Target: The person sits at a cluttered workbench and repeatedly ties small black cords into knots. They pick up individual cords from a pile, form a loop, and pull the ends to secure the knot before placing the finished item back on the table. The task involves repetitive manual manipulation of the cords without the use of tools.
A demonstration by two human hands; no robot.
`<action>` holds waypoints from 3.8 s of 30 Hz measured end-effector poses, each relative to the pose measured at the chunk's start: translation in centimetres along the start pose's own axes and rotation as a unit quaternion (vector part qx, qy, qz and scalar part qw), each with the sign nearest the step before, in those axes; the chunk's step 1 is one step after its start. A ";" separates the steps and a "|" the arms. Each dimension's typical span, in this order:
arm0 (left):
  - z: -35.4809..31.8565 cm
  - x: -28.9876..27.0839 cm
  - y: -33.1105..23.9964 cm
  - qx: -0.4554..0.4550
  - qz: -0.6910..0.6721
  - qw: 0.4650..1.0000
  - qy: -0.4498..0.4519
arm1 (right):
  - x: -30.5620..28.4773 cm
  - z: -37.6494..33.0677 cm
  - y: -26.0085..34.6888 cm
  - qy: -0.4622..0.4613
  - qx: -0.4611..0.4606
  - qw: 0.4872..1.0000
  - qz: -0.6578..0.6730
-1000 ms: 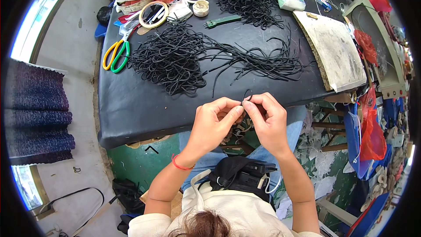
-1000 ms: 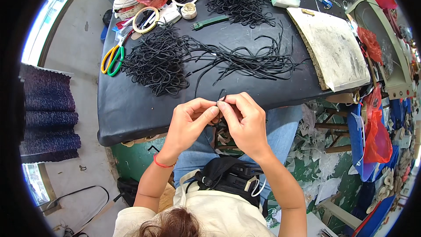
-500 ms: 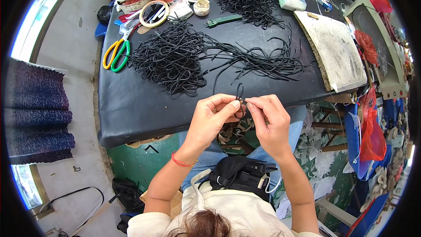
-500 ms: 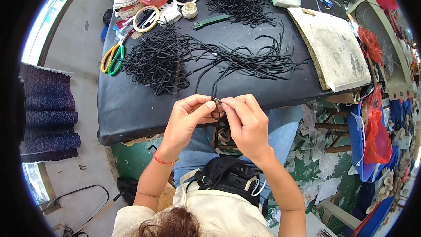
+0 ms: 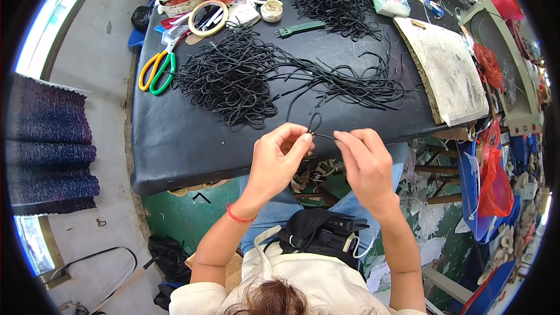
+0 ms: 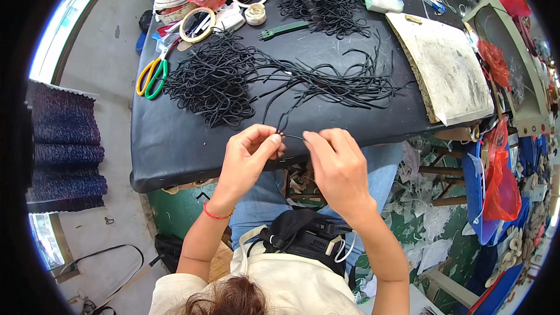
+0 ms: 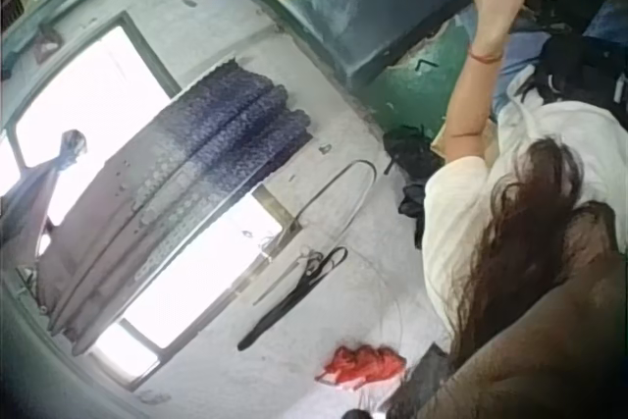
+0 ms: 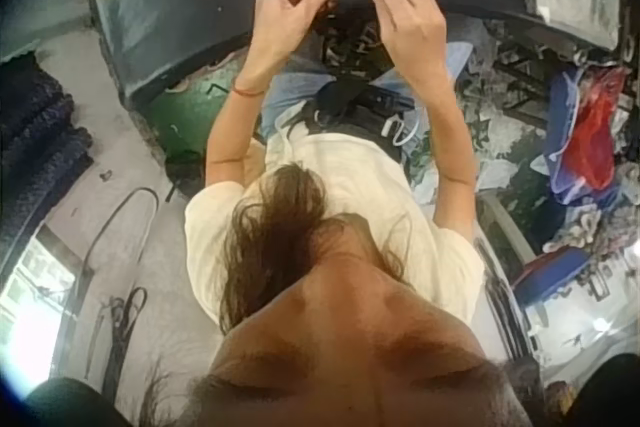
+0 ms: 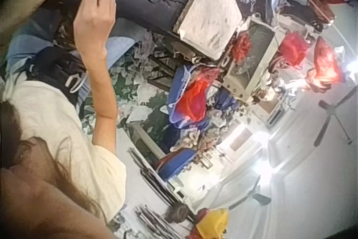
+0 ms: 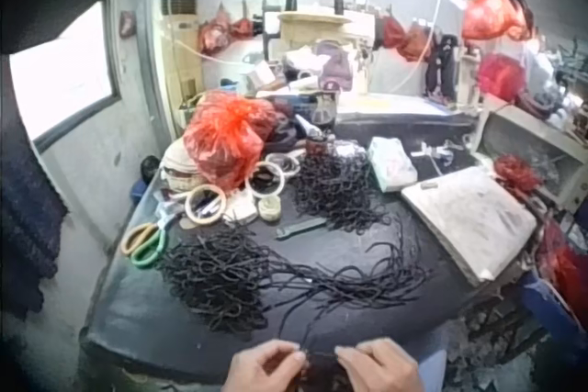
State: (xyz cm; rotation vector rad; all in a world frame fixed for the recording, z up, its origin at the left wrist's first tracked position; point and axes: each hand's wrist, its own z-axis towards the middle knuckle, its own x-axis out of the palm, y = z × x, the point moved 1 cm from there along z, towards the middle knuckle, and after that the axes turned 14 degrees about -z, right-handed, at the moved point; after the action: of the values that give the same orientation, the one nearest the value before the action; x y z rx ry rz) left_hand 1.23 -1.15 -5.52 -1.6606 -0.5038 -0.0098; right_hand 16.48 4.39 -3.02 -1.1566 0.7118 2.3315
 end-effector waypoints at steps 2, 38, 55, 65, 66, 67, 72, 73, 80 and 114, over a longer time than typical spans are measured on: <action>-0.2 0.0 -0.3 0.094 0.156 0.983 0.000 | -1.7 -0.1 0.4 0.036 -0.039 0.998 -0.043; -2.5 1.9 -0.2 0.040 -0.169 0.984 -0.037 | 0.5 -1.3 3.0 0.033 0.356 0.838 0.412; -2.4 2.2 0.8 0.228 0.055 0.970 -0.059 | 1.0 -0.6 2.2 0.054 0.371 0.797 0.473; -2.4 1.2 -1.5 0.096 0.103 0.986 0.090 | 1.0 -0.9 0.4 0.111 0.341 0.802 0.477; -2.5 1.3 -1.7 0.070 0.101 0.986 0.116 | 1.1 -0.7 0.5 0.097 0.376 0.769 0.508; -2.6 1.2 -1.7 0.048 0.100 0.985 0.130 | 1.1 -0.5 0.5 0.083 0.407 0.733 0.538; -2.3 1.2 -0.3 0.016 0.058 0.989 0.138 | 1.2 -0.7 1.3 0.057 0.391 0.775 0.492; -2.3 1.4 -0.4 0.023 0.067 0.989 0.129 | 1.2 -0.7 1.3 0.040 0.391 0.783 0.482; -2.2 0.9 -1.4 0.067 0.080 0.988 0.117 | -0.2 -0.8 -0.4 0.145 0.428 0.762 0.463; -2.8 1.2 0.7 -0.004 -0.109 0.993 0.041 | -0.9 -1.1 0.3 0.187 0.347 0.757 0.520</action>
State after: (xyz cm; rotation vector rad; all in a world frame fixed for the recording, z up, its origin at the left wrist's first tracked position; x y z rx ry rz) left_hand 3.28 -3.50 -5.34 -1.5995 -0.6215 -0.2401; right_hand 17.49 3.34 -2.80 -0.9383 2.6480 2.0765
